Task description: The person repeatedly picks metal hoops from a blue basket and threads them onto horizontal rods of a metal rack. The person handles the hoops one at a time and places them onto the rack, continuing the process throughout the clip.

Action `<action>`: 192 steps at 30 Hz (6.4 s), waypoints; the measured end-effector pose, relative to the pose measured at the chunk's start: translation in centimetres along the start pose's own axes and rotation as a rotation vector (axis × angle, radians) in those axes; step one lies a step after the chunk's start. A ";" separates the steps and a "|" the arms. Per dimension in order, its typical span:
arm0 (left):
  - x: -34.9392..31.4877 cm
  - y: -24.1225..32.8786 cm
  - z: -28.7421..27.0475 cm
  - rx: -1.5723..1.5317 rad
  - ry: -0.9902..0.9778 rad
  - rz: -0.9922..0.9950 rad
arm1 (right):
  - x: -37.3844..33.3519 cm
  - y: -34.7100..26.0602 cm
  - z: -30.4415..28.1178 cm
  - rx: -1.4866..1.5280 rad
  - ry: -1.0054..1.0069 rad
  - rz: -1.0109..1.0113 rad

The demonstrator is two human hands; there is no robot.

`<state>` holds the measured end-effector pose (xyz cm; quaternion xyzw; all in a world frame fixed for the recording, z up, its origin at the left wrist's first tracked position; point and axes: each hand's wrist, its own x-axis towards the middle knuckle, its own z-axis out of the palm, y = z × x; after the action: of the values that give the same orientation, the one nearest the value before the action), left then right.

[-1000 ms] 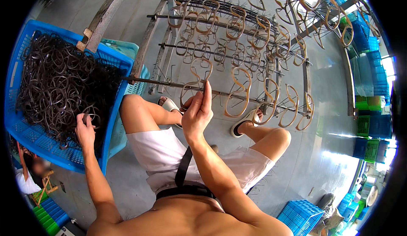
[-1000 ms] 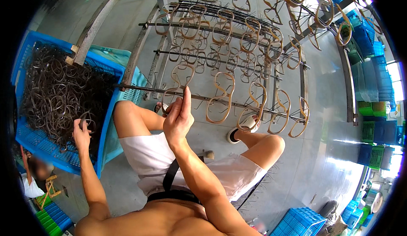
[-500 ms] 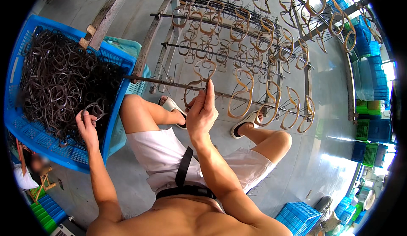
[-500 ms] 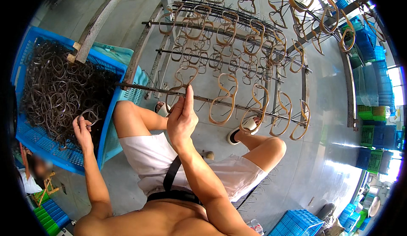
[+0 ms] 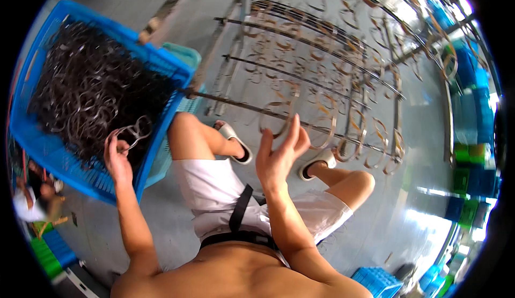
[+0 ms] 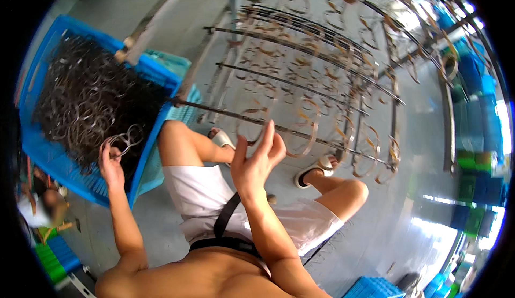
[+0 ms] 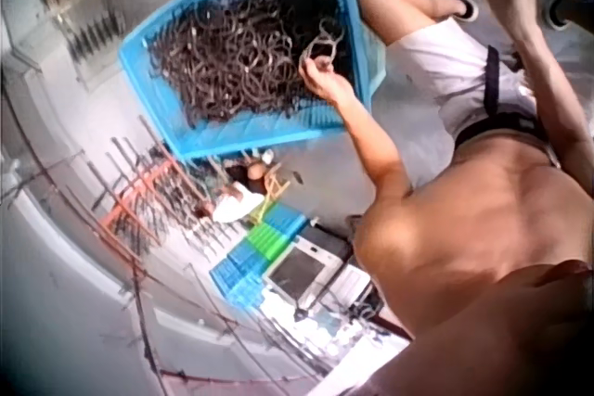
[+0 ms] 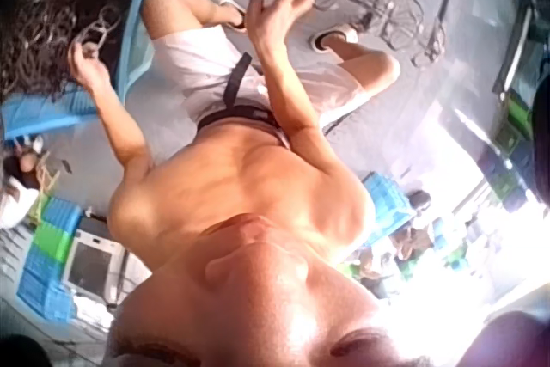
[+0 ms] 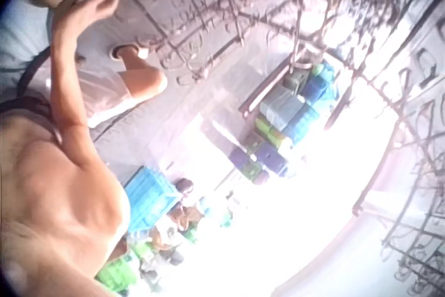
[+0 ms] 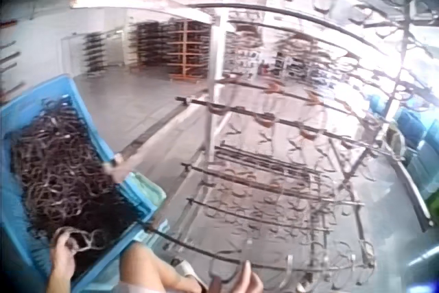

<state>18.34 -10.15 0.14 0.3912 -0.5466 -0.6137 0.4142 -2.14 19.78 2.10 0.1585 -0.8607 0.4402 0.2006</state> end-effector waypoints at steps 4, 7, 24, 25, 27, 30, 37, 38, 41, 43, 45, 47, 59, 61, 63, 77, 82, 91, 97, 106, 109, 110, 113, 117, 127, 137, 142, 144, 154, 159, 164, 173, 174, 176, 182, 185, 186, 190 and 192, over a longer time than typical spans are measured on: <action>-0.4 1.3 0.6 -0.239 -0.141 -0.049 | -1.3 -4.9 0.8 0.360 -0.343 -0.188; -1.2 2.4 1.7 -0.386 -0.327 -0.117 | -1.6 -8.4 5.7 0.563 -0.611 -0.335; -8.5 1.8 10.1 0.382 -0.566 0.604 | -4.4 -9.1 7.5 1.631 -0.517 1.021; -8.3 1.9 10.5 0.439 -0.613 0.704 | -4.2 -8.7 7.0 1.520 -0.485 0.870; -8.2 2.6 11.3 0.482 -0.724 0.774 | -3.6 -8.4 5.2 1.324 -0.426 0.714; -8.0 2.9 12.7 0.449 -0.867 0.879 | -4.0 -7.7 4.1 1.167 -0.284 0.648; -7.9 4.2 13.8 0.548 -0.814 0.922 | 0.4 -5.3 1.5 1.086 -0.056 0.444; -7.8 3.8 13.6 0.534 -0.775 0.905 | 0.7 -5.3 1.2 1.047 0.000 0.461; -8.0 2.8 13.6 0.418 -0.573 0.587 | 0.8 -3.7 3.4 0.724 -0.033 0.373; -8.1 2.8 13.3 0.369 -0.427 0.250 | 0.6 -2.9 5.5 0.546 -0.037 0.345; -7.5 2.8 12.8 0.056 -0.413 -0.110 | 0.5 -3.3 6.6 0.537 -0.021 0.450; -7.2 3.0 13.1 -0.091 -0.392 -0.207 | 0.7 -3.7 7.4 0.582 -0.002 0.512; -5.3 1.9 16.0 0.402 -0.628 0.070 | 0.5 -3.3 8.9 0.783 0.055 0.521; -4.8 1.7 18.0 0.445 -0.668 0.152 | 0.9 -3.3 8.8 0.719 0.005 0.495; -4.1 1.1 19.5 0.512 -0.706 0.256 | 1.1 -3.8 8.6 0.711 0.033 0.533; -5.0 1.5 22.1 0.461 -0.692 0.174 | -0.1 -4.3 10.0 0.855 0.118 0.564; -4.7 0.9 21.7 0.362 -0.697 0.099 | -0.3 -4.3 8.9 0.862 -0.046 0.650; -3.6 1.1 21.1 0.311 -0.786 -0.099 | -1.2 -4.7 9.7 1.110 -0.048 0.583; -2.8 -0.4 20.7 0.059 -0.803 -0.207 | -2.2 -4.4 11.3 0.987 -0.052 0.428; -1.6 -1.3 20.1 -0.179 -0.844 -0.574 | -1.2 -4.4 10.0 0.617 -0.151 0.360; -1.3 -1.6 19.8 -0.222 -0.860 -0.671 | -0.8 -5.1 9.4 0.702 -0.159 0.418; -1.4 -1.6 19.9 -0.229 -0.858 -0.700 | -0.9 -4.8 9.5 0.671 -0.143 0.402; -1.7 -1.3 19.9 -0.247 -0.841 -0.770 | -1.1 -4.5 9.8 0.642 -0.127 0.393; -1.8 -0.7 20.3 -0.172 -0.775 -0.727 | -1.2 -4.1 9.6 0.644 -0.131 0.397; -0.4 0.4 24.0 0.110 -0.819 -0.514 | -1.5 -3.5 8.8 0.632 -0.156 0.374; -0.4 0.4 24.4 0.067 -0.717 -0.643 | -1.9 -2.7 8.8 0.590 -0.152 0.298; -0.1 -0.9 24.4 -0.100 -0.719 -0.808 | -1.8 -3.0 8.4 0.637 -0.160 0.318; -0.2 -1.2 24.3 -0.083 -0.749 -0.751 | -1.8 -3.0 8.3 0.652 -0.175 0.324; -2.1 1.0 21.3 0.253 -1.032 -0.246 | -1.9 -2.0 8.0 0.809 -0.210 0.399; -4.0 -0.9 20.6 -0.172 -0.921 -0.543 | -1.2 -1.8 8.1 1.031 -0.282 0.508; -5.7 -2.3 21.4 -0.250 -0.733 -0.475 | -1.3 -1.7 8.7 1.003 -0.243 0.433; -4.8 -3.1 19.8 0.095 -0.808 0.035 | -2.0 -1.2 8.1 0.967 -0.317 0.444; -4.8 -2.6 19.9 0.133 -0.818 0.055 | -2.0 -1.2 7.7 0.889 -0.313 0.404; -5.1 -1.4 18.7 0.250 -0.704 0.207 | -2.9 -1.8 6.9 0.688 -0.339 0.434; -6.8 2.6 13.6 0.294 -0.344 0.171 | -7.3 1.0 8.4 0.575 -0.412 0.500; -7.1 3.6 11.4 0.145 -0.374 -0.170 | -8.8 2.9 9.2 0.594 -0.460 0.550; -7.2 4.0 11.1 0.114 -0.406 -0.256 | -7.4 1.4 7.6 0.505 -0.515 0.546; -7.3 4.0 11.2 0.234 -0.564 -0.306 | -6.4 0.8 6.8 0.417 -0.651 0.614; -6.4 2.0 13.3 0.275 -0.654 -0.098 | -5.9 0.4 6.3 0.418 -0.696 0.561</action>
<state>8.35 0.32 3.63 0.2520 -0.7084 -0.6462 0.1308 1.51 15.38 -4.46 0.0949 -0.7795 0.5615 -0.2610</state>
